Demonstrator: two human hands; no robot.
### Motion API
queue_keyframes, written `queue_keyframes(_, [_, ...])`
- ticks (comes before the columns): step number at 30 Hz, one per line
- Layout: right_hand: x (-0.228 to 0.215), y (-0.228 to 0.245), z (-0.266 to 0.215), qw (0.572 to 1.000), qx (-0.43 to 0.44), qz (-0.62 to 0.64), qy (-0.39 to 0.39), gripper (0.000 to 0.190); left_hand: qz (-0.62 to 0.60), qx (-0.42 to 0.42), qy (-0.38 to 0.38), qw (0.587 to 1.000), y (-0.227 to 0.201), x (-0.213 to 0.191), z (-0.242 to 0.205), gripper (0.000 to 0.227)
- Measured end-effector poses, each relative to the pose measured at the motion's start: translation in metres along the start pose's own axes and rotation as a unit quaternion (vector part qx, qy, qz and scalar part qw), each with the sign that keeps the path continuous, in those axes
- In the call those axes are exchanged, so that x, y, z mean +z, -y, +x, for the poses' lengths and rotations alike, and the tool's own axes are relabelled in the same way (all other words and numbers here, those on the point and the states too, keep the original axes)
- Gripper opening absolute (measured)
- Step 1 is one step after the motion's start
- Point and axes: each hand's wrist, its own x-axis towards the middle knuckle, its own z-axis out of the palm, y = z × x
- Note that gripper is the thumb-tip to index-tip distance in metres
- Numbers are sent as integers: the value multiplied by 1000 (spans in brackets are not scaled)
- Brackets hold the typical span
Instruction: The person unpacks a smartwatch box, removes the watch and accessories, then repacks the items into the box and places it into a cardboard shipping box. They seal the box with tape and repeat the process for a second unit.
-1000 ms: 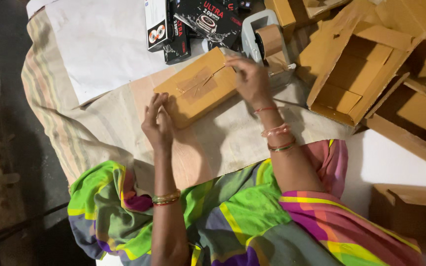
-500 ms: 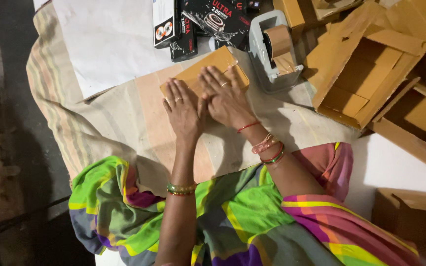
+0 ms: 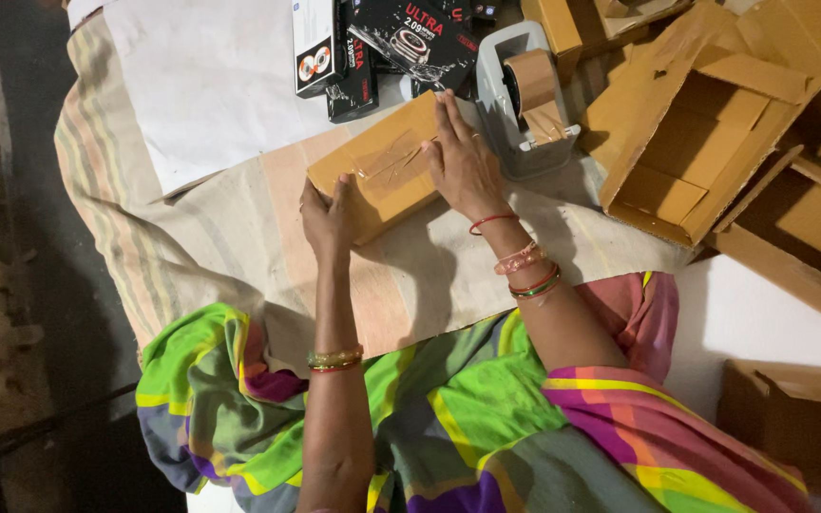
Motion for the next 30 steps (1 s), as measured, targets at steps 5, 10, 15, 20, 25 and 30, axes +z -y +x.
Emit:
queue_keyframes(5, [11,-25,13,980,26,192,-35,62,-6,80,19,997,-12,-17,-3,53])
queue_keyframes(10, [26,-55,14,880,65,470,-28,51,-227,-10,71,971,-28,-12,-25,77])
queue_keyframes(15, [23,-48,15,880,-16,474,-41,53,-296,-86,32,951,-38,-20,-25,80])
queue_keyframes(20, [6,-40,7,904,44,419,-77,69,-215,170,-15,962,-50,-82,8,83])
queue_keyframes(25, [-13,-42,9,895,36,419,-148,70,215,486,-220,818,-82,-121,87,97])
queue_keyframes(30, [-13,-32,11,911,37,375,-166,77,360,485,-192,774,-93,-117,175,91])
